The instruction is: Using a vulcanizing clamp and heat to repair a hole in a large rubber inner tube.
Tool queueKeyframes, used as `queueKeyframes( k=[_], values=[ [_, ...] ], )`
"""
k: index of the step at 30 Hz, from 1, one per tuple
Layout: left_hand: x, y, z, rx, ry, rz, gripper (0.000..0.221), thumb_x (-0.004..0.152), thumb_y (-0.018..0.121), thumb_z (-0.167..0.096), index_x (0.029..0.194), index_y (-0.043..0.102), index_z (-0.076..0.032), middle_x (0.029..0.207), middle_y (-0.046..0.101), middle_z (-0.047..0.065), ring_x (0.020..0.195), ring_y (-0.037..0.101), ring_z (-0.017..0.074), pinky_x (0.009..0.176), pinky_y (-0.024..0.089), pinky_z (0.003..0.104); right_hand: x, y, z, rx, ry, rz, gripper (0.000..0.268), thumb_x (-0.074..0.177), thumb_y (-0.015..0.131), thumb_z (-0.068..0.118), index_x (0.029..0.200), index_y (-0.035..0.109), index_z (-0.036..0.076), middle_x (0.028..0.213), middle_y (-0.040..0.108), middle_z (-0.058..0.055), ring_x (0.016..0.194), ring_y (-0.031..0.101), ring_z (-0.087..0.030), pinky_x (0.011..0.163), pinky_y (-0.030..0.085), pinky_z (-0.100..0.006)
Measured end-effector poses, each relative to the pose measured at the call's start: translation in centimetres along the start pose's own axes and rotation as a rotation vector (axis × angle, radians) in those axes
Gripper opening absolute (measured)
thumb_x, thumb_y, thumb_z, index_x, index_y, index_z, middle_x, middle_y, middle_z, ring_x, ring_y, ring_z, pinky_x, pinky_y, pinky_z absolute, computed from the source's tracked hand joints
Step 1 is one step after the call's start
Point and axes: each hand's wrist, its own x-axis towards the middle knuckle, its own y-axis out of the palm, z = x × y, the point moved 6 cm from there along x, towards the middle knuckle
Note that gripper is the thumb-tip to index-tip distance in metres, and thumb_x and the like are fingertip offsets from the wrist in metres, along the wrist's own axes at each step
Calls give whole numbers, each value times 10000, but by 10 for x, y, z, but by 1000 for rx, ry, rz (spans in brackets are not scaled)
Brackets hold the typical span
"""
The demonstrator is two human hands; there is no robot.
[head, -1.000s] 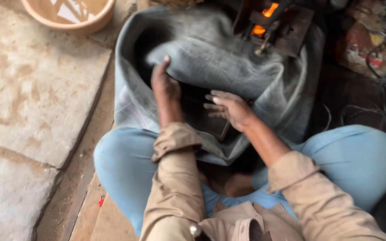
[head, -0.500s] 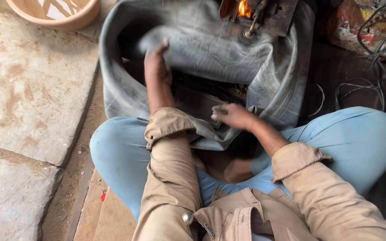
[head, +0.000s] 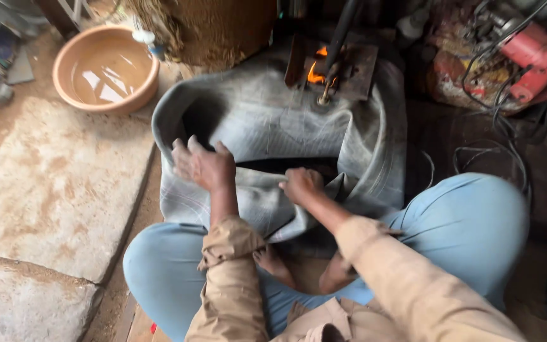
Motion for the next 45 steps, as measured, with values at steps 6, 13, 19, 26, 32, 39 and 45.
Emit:
queueKeyframes(
  k=[6,13,19,26,32,39,45],
  values=[
    [-22,101,75,-319,-372,414,977,783,815,-499,1420,465,154,1307,613,305,1191,609,422,1015,480,496,75,21,-31,-109,102,-149,162,860,692,227,911,794,111,1014,769,-166,1011,732,-348,883,563,-456],
    [-78,174,50,-590,-248,816,1195,676,873,-228,1607,154,-14,1195,736,240,1005,689,311,837,563,403,14,-39,-6,200,-245,-147,296,892,710,359,999,777,90,1029,759,-150,1006,708,-364,888,542,-478],
    [-90,220,38,-579,-304,852,1017,746,820,-202,1600,280,-87,1473,570,214,1288,606,300,1063,477,381,-3,-135,-83,327,10,-291,343,924,664,427,977,759,102,958,763,-126,916,747,-316,825,579,-450],
    [-83,216,10,75,-96,858,690,849,694,-468,1361,642,-8,1423,633,232,1348,593,367,1137,465,418,-29,-208,-200,-182,297,-242,577,906,629,647,930,779,91,1034,751,-174,1025,692,-388,907,542,-515],
    [-78,160,-26,300,55,869,518,869,673,-463,1184,753,-60,1309,699,163,1260,658,334,1038,541,426,-8,-176,-281,148,516,-212,702,927,550,685,1044,735,18,1094,752,-259,1090,697,-428,961,528,-525],
    [-96,118,-82,354,300,881,470,847,693,-432,1132,793,-73,1233,743,166,1191,694,332,977,564,415,9,-157,-307,468,659,-221,923,901,604,708,1248,639,-147,1284,648,-358,1253,628,-450,1057,495,-524],
    [-137,109,-109,410,462,885,571,790,771,-543,1111,761,-72,1187,733,168,1148,693,335,947,560,420,2,-144,-304,966,757,-188,1158,835,680,706,1531,271,-125,1595,344,-321,1497,333,-453,1170,314,-617]
  ],
)
